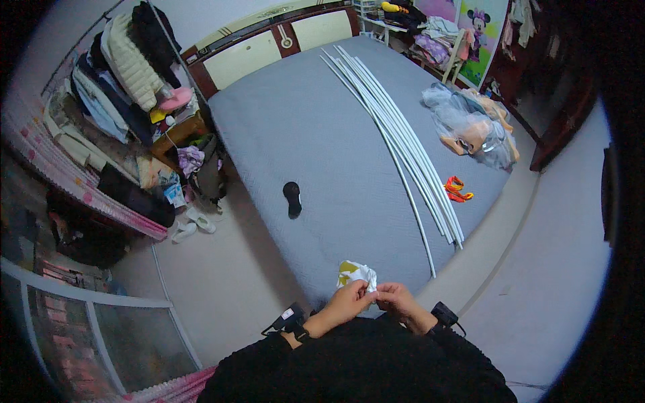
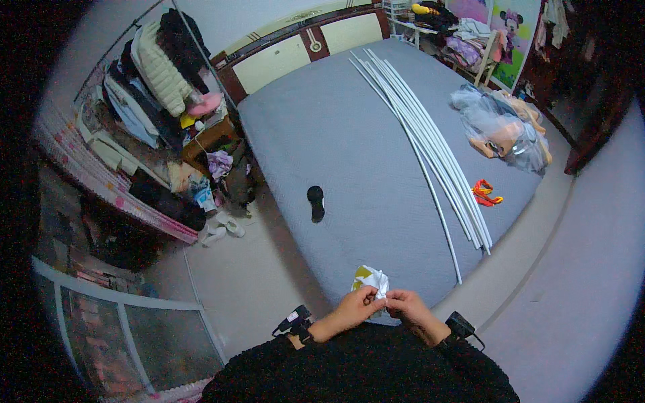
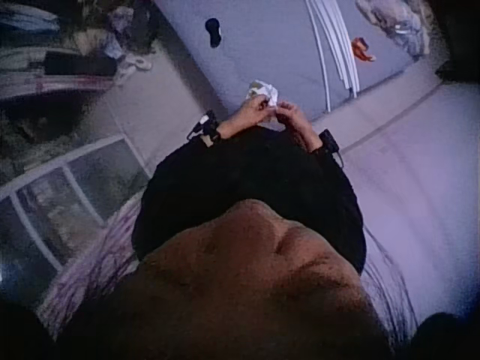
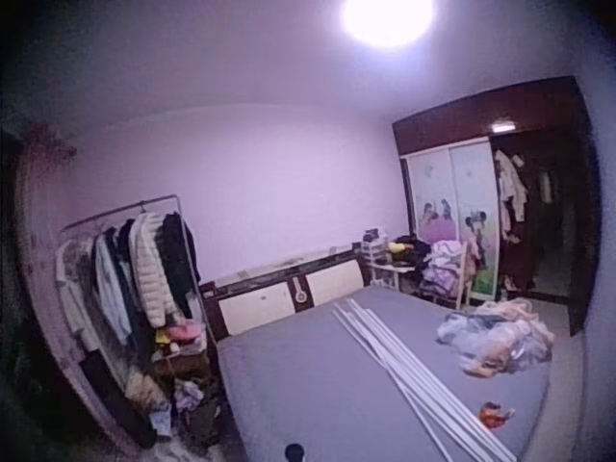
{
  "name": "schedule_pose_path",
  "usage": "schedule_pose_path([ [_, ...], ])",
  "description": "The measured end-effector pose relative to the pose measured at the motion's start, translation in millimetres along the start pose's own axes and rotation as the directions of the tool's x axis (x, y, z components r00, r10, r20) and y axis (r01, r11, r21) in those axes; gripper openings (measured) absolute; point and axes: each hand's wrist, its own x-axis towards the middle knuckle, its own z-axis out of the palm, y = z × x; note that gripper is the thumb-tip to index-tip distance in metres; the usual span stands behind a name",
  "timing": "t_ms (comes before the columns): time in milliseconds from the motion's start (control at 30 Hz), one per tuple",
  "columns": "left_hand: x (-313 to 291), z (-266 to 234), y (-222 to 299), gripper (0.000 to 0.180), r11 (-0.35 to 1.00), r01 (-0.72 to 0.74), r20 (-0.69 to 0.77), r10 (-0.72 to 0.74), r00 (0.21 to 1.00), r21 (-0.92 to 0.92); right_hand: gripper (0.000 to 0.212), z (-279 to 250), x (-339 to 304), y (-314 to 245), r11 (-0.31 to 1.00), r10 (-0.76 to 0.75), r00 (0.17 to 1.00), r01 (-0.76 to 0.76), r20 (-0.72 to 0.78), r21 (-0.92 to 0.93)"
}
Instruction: The person assembles white poles by connecting segments together on a bed. They handle multiple pole segments and connectors, aligning and joining them to form longer poles. The person also handles a small white bag and places items on the bed.
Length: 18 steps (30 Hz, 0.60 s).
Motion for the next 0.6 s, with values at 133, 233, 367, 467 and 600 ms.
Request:
schedule_pose_path([
  [133, -15.1, -11.7, -6.2, 0.037, 1.000, -0.007, 0.010, 0.006, 1.000, 0.030, 0.013, 18.7, 0.5, 1.4, 0.999, 0.039, 0.999, -0.039, -0.019, -0.016],
  [233, -24.4, -21.5, -12.7, 0.036, 0.998, 0.069, 0.098, -0.067, 0.993, -0.009, 0.014, 36.9, -2.4, 2.7, 0.994, 0.089, 0.993, -0.094, -0.082, -0.055],
  [367, -26.5, -22.5, -22.9, 0.032, 0.981, 0.101, 0.223, -0.062, 0.973, -0.168, 0.016, 43.1, -3.5, 9.0, 0.994, 0.060, 0.997, -0.064, -0.051, -0.091],
  [467, -23.4, -16.6, -30.9, 0.028, 0.979, 0.122, 0.235, -0.081, 0.969, -0.166, 0.014, 34.8, -2.0, 14.2, 0.997, 0.071, 0.995, -0.073, -0.066, -0.039],
  [600, -22.3, -10.5, -44.0, 0.026, 0.973, 0.061, 0.176, -0.021, 0.984, -0.223, 0.017, 29.2, 0.4, 23.4, 0.995, 0.010, 0.998, -0.016, -0.062, -0.102],
])
